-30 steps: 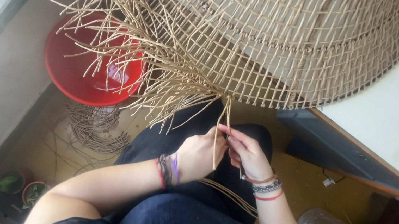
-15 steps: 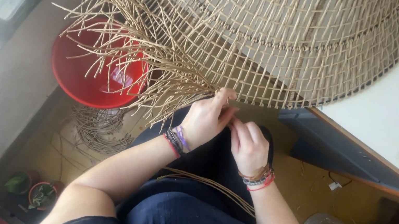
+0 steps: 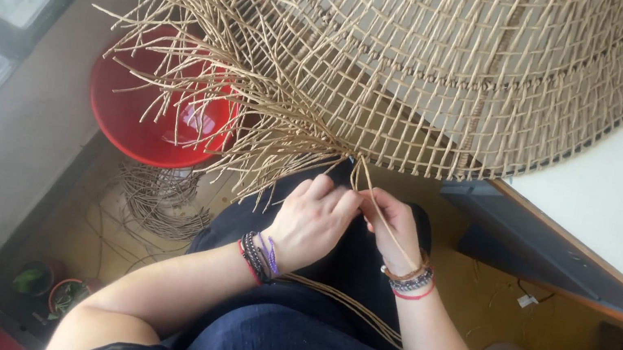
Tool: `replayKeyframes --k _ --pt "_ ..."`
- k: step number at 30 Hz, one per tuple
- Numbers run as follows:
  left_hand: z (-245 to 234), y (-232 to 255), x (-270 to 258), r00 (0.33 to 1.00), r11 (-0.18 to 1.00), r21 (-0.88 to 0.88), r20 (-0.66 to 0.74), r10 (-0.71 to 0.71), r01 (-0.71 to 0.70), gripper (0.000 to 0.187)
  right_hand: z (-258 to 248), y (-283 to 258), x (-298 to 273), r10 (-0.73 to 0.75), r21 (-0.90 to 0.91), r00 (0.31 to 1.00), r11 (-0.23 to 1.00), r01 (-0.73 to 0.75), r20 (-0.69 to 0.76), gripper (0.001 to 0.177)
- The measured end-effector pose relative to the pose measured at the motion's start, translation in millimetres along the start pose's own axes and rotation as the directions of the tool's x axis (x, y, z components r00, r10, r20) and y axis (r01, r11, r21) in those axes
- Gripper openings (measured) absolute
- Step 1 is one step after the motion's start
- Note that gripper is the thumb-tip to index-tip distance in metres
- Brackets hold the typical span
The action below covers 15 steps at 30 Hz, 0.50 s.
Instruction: Weaving wicker strands into a large conical furniture piece or lampshade.
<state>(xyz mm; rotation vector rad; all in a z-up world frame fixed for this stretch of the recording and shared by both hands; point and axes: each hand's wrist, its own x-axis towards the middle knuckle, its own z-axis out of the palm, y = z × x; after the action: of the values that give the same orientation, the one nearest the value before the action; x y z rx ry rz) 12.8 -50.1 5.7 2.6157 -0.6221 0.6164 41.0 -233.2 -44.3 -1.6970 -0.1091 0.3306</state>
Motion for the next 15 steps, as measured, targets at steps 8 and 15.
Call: replayKeyframes --k 8,15 --pt "17.3 -37.7 4.6 0.796 0.746 -0.464 0.589 -0.144 0.478 0.021 15.6 6.9 -3.6 -0.138 0.081 0.987 0.986 0.144 -0.077 0.010" --pt "16.5 -56.2 42.3 0.569 -0.566 -0.663 0.735 -0.368 0.490 0.026 16.5 73.5 9.4 0.046 0.298 0.959 0.954 0.041 -0.280 0.020"
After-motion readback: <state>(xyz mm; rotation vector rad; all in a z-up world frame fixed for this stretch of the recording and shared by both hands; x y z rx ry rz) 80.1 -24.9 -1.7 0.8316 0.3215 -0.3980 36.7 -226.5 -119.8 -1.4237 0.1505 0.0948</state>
